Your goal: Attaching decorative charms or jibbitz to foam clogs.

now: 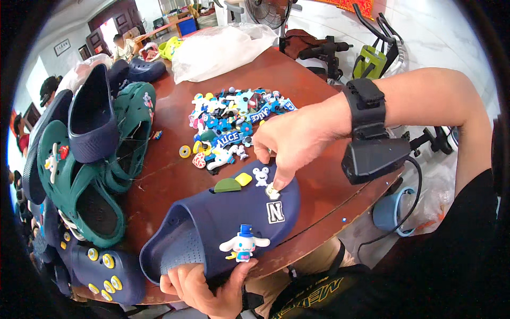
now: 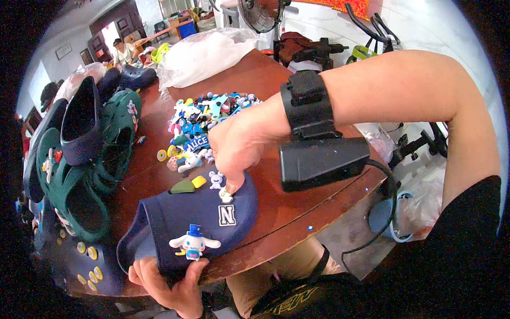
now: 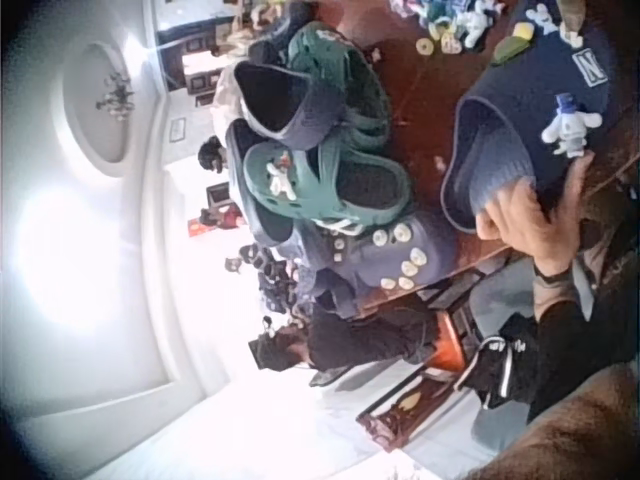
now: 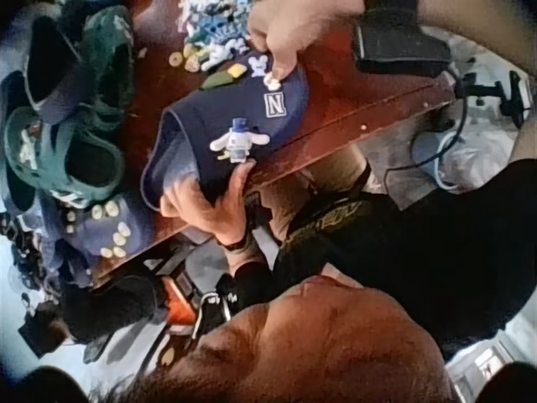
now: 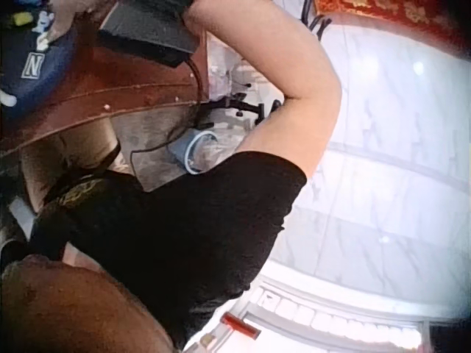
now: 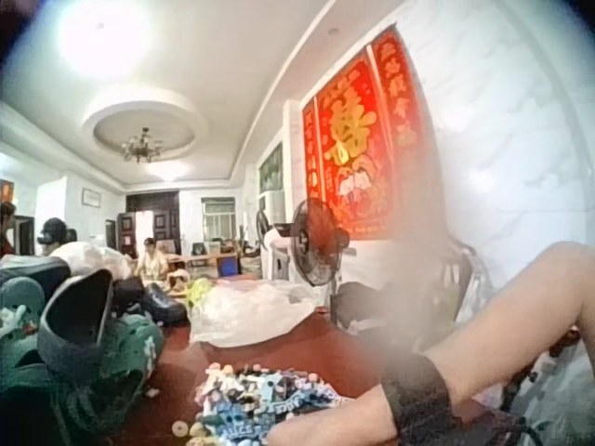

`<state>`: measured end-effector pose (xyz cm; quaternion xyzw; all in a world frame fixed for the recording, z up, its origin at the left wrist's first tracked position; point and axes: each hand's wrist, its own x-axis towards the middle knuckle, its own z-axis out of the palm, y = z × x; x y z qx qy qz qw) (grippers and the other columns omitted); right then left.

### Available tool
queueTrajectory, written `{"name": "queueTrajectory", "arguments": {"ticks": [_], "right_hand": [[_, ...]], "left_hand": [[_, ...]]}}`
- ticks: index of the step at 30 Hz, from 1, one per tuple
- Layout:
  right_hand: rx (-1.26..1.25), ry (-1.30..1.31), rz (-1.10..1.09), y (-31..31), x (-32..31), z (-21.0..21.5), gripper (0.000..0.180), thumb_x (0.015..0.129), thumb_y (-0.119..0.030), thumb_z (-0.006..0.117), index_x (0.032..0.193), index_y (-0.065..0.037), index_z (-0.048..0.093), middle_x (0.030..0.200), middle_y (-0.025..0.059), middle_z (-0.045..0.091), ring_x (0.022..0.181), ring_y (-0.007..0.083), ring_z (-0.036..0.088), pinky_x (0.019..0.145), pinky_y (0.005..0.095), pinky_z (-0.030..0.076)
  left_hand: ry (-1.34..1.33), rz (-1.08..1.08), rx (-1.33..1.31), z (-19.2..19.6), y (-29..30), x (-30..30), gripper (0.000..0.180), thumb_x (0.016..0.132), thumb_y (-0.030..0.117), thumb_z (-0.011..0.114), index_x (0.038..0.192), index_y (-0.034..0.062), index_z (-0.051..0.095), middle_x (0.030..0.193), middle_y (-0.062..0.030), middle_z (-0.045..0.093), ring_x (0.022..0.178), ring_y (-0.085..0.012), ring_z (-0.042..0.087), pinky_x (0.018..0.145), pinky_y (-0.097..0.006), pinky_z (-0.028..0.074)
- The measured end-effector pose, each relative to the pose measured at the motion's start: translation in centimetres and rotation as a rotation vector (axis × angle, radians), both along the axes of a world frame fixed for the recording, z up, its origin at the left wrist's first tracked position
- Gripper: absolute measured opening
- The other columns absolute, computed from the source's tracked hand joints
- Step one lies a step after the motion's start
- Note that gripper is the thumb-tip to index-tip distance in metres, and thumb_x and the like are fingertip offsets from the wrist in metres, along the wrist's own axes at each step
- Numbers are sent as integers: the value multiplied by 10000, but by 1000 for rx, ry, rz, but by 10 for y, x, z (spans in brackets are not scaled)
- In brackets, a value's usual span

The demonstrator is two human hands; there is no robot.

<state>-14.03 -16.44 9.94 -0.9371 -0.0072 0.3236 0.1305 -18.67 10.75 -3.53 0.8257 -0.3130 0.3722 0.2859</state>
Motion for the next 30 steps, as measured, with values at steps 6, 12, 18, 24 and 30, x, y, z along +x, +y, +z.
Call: {"name": "queueTrajectory", "arguments": {"ticks": [6, 12, 18, 24, 30], "right_hand": [[3, -45, -27, 10, -8, -3, 416, 771, -251, 795, 969, 0, 530, 869, 147, 609, 841, 283, 618, 695, 395, 479], [19, -66, -24, 10, -9, -7, 423, 779, -261, 794, 993, 1, 539, 849, 136, 602, 817, 271, 610, 683, 391, 472], [358, -326, 142, -19, -25, -16, 382, 793, -270, 759, 1000, 27, 639, 890, 136, 679, 839, 241, 642, 726, 354, 500], [706, -477, -1, -61, -29, -42, 314, 907, -307, 693, 1024, -21, 635, 916, 45, 660, 840, 129, 613, 725, 282, 495], [971, -384, -337, -52, -39, -81, 203, 999, -212, 586, 1130, -58, 602, 1002, -27, 615, 840, 39, 546, 705, 198, 448]], "left_hand": [[-20, -37, 15, 4, 0, 2, 771, 491, 489, 951, 984, 33, 573, 855, -93, 563, 800, -325, 533, 829, -433, 331], [-5, -20, 6, 6, -2, 0, 745, 503, 468, 952, 977, 31, 578, 849, -93, 572, 785, -312, 537, 826, -425, 333], [52, 0, -4, 5, -3, -1, 702, 546, 440, 927, 993, 32, 570, 886, -100, 552, 844, -319, 511, 843, -429, 337], [65, 1, 8, 4, -2, -3, 703, 516, 429, 926, 983, 66, 547, 872, -68, 546, 809, -292, 502, 816, -424, 320], [147, -47, 21, 8, 5, -7, 650, 508, 207, 939, 1030, 51, 585, 934, -82, 579, 907, -309, 503, 857, -427, 365]]}}
